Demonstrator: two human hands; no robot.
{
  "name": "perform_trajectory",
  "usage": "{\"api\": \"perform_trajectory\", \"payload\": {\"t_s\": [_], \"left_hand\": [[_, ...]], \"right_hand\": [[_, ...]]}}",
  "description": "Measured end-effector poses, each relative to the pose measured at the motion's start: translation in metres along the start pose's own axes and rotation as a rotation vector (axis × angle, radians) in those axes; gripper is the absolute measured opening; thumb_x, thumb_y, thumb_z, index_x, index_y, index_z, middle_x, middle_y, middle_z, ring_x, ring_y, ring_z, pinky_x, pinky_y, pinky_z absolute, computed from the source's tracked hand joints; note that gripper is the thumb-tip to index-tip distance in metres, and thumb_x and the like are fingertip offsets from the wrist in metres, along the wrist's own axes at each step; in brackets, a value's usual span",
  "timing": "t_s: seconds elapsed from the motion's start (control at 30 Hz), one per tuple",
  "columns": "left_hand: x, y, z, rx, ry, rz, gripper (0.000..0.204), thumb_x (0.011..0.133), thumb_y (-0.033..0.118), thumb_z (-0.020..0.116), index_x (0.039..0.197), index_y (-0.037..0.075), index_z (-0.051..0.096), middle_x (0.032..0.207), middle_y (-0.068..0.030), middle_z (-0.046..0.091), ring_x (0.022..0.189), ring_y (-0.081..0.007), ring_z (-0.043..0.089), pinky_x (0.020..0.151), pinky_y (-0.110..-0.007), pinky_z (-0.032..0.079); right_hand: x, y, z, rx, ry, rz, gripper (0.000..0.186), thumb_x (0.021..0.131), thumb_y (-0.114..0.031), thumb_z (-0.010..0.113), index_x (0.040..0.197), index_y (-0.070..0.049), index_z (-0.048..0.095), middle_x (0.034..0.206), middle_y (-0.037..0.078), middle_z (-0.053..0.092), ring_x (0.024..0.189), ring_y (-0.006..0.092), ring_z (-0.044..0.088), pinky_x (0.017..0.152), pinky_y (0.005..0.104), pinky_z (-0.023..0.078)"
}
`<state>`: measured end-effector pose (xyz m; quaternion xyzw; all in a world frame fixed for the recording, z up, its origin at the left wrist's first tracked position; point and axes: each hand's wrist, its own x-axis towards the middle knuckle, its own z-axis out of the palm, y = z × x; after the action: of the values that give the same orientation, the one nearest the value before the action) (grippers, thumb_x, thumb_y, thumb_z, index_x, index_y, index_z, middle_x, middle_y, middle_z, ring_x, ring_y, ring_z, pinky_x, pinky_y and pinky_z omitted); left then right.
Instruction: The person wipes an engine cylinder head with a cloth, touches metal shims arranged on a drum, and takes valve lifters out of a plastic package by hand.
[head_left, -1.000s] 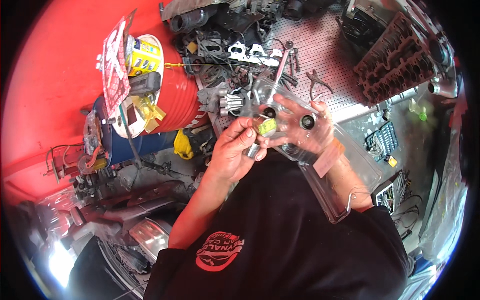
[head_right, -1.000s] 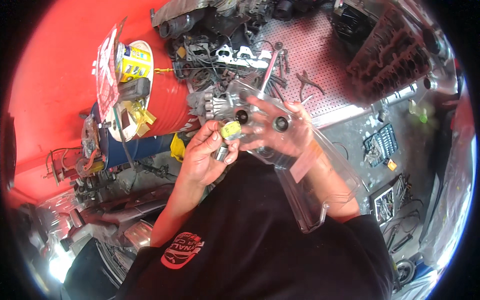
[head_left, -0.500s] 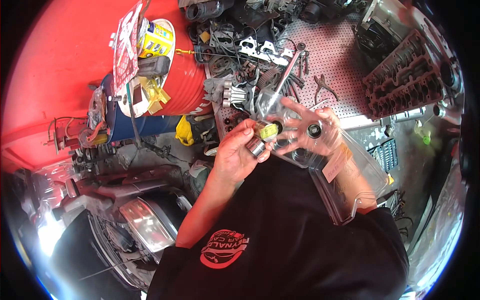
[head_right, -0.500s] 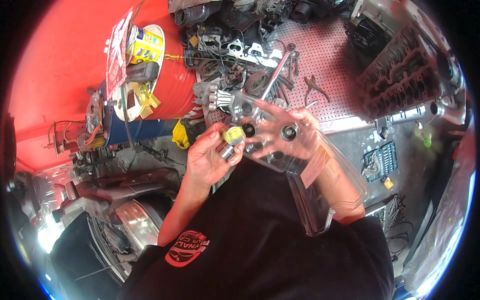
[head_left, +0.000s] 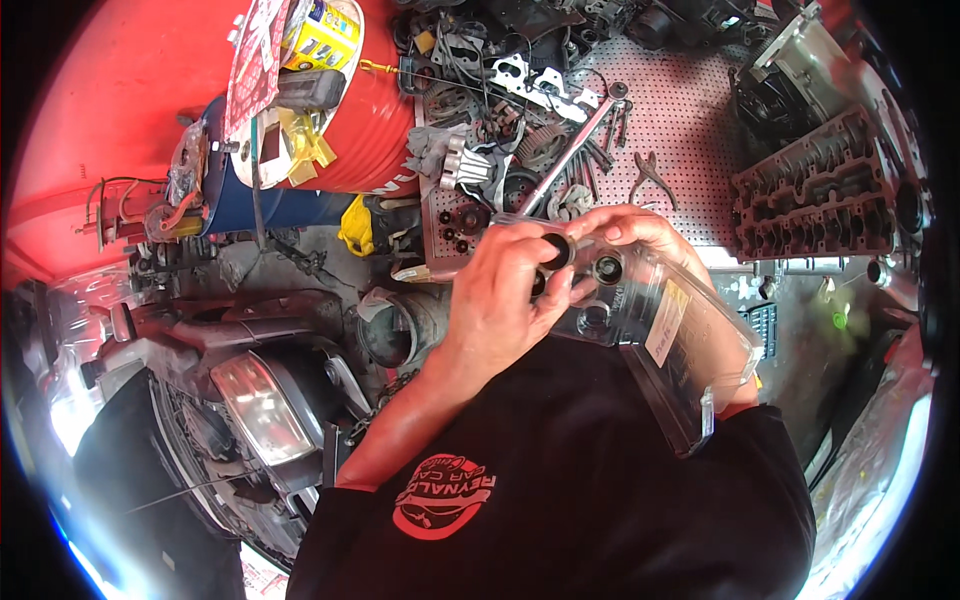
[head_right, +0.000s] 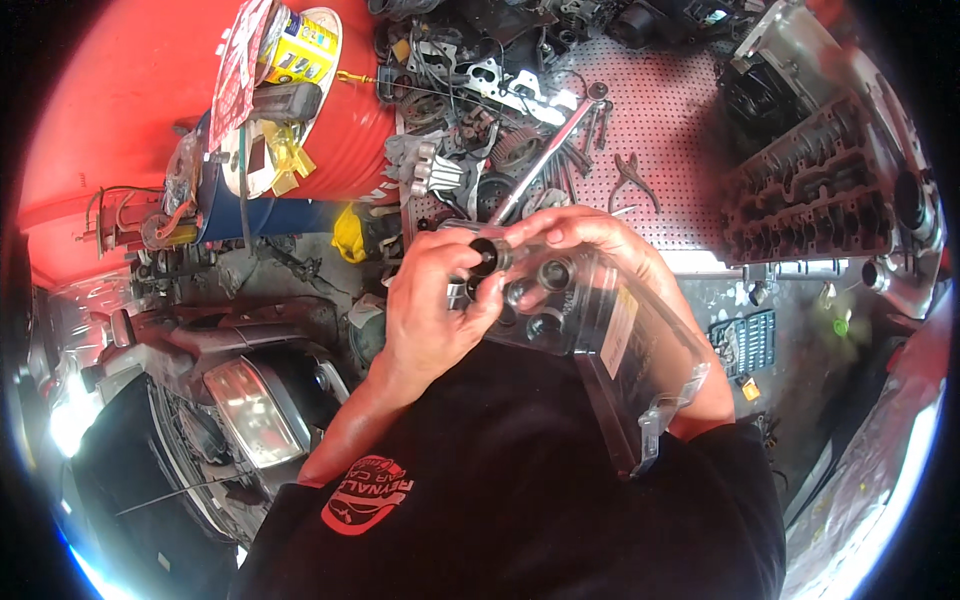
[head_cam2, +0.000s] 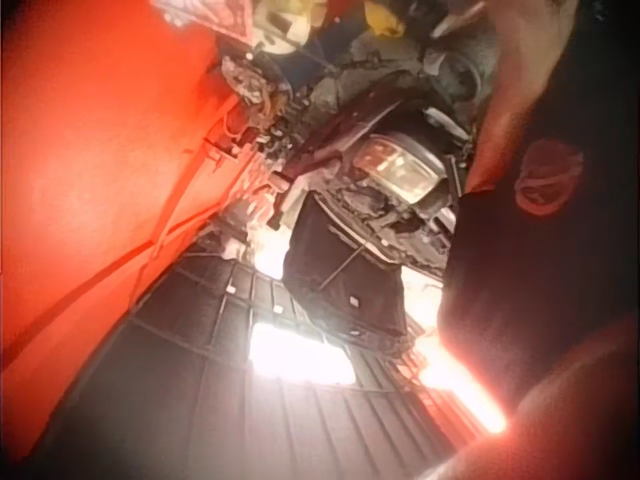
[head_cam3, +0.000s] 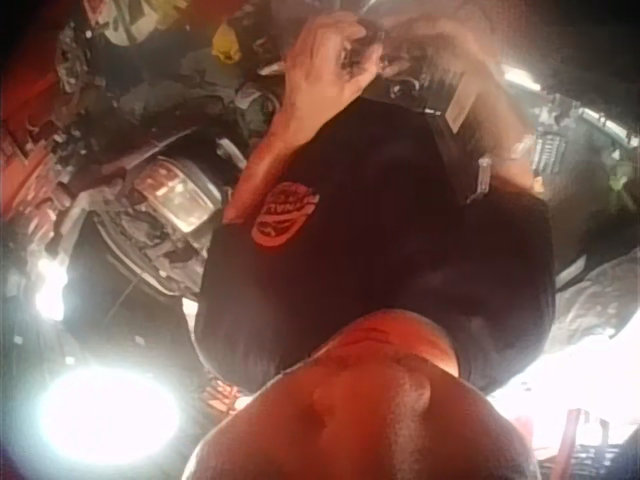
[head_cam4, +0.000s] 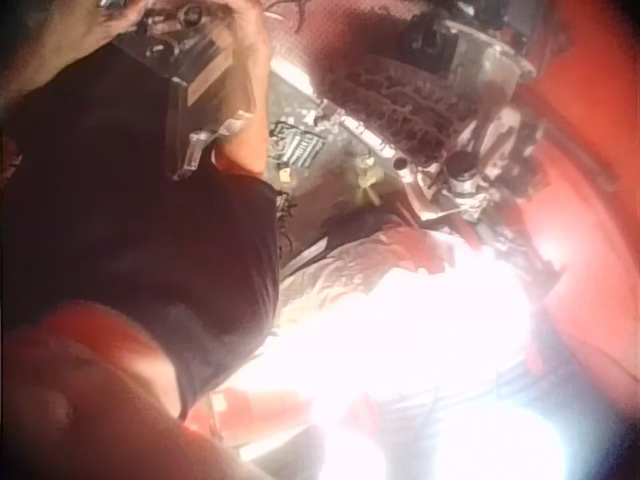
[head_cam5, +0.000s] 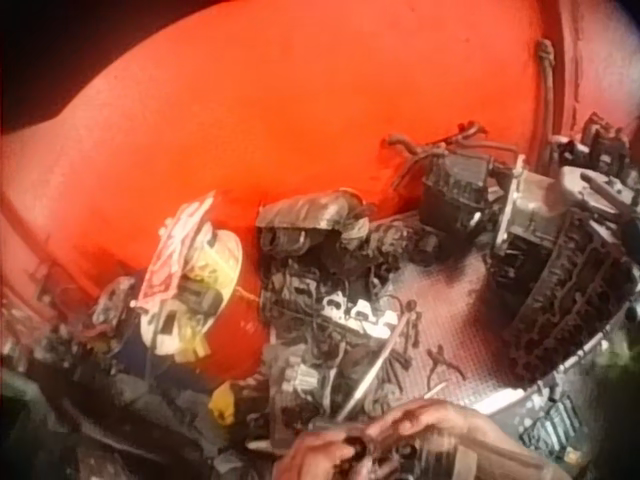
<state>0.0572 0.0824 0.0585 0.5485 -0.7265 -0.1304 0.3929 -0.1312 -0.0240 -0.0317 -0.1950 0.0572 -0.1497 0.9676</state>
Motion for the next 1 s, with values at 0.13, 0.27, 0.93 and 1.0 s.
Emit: {"api": "perform_trajectory", "payload": {"t_s": [0.13,0.27,0.93,1.0], "left_hand": [[0.004,0.003,0.015,0.049,-0.073,0.024,0.042,0.078,0.003,0.076,0.109,0.003,0.047,0.100,-0.0175,0.060,0.083,-0.0320,0.062,0.070,-0.040,0.052],[0.011,0.008,0.017,0.128,-0.087,0.005,0.045,0.078,0.006,0.077,0.113,0.002,0.050,0.101,-0.0161,0.061,0.081,-0.0303,0.062,0.068,-0.038,0.052],[0.012,0.018,0.033,-0.404,-0.117,-0.622,0.032,0.089,-0.003,0.059,0.121,-0.001,0.058,0.086,-0.0105,0.067,0.073,-0.0127,0.068,0.062,-0.028,0.057],[0.011,0.019,0.035,-0.408,-0.125,-0.678,0.034,0.090,-0.005,0.059,0.123,-0.001,0.059,0.093,-0.0040,0.067,0.082,-0.0063,0.061,0.072,-0.022,0.050]], "right_hand": [[0.003,-0.003,-0.007,-0.028,0.013,-0.001,0.047,0.087,-0.017,0.068,0.125,0.010,0.056,0.114,0.021,0.065,0.100,0.0342,0.067,0.081,0.0520,0.058],[0.004,-0.009,-0.011,-0.156,0.018,0.028,0.043,0.086,-0.013,0.070,0.122,0.008,0.059,0.111,0.017,0.067,0.099,0.0262,0.067,0.084,0.0427,0.057],[-0.009,-0.008,-0.001,-0.337,0.175,0.013,0.035,0.086,-0.010,0.072,0.118,0.003,0.066,0.106,0.011,0.071,0.096,0.0160,0.068,0.086,0.0297,0.054],[-0.009,-0.007,0.002,-0.319,0.175,0.001,0.035,0.086,-0.011,0.072,0.117,0.003,0.066,0.106,0.011,0.071,0.095,0.0160,0.068,0.086,0.0294,0.054]]}}
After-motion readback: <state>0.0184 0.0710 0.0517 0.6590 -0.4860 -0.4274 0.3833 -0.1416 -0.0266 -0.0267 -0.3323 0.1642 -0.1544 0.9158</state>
